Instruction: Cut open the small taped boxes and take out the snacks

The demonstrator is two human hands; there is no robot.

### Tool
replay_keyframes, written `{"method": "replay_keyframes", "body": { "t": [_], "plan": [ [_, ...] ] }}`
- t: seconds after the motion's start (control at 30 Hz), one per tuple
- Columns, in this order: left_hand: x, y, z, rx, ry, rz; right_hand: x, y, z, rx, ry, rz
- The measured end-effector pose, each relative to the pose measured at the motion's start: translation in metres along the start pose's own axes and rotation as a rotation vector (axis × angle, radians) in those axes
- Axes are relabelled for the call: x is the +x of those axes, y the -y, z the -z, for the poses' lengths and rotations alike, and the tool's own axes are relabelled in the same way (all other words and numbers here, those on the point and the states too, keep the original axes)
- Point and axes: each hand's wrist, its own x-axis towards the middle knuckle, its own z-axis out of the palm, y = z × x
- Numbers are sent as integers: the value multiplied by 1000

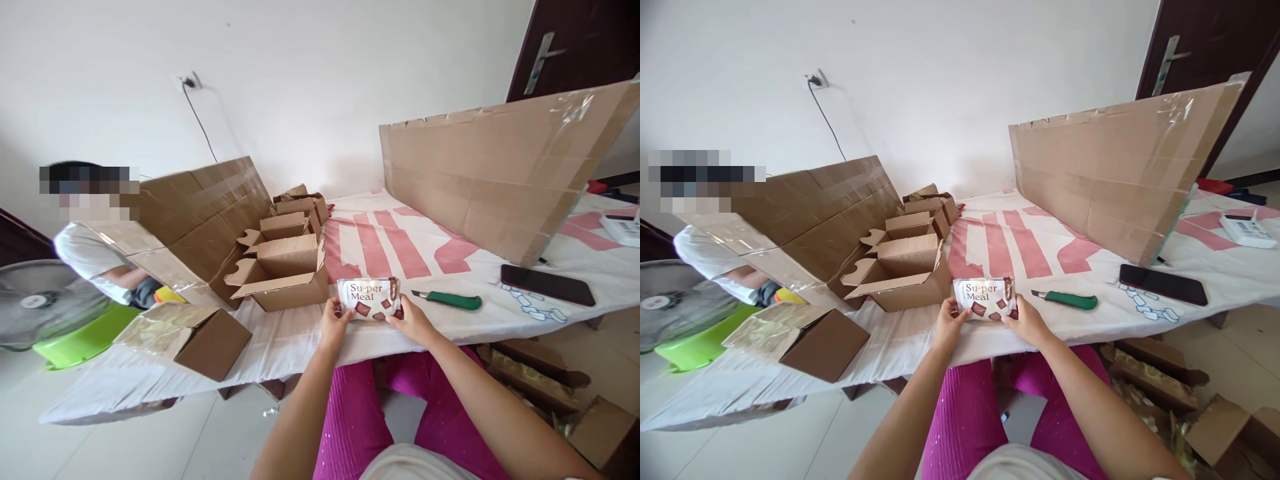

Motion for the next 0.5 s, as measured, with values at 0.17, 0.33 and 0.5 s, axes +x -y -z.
{"method": "replay_keyframes", "body": {
  "t": [0.17, 0.33, 0.5],
  "plan": [
    [1, -2, 0, 0, 40, 27, 1, 4, 2, -92, 16, -13],
    [-5, -1, 2, 33, 77, 28, -2, -1, -2, -85, 4, -16],
    [14, -14, -12, 80, 104, 33, 30, -8, 4, -13, -88, -53]
  ]
}}
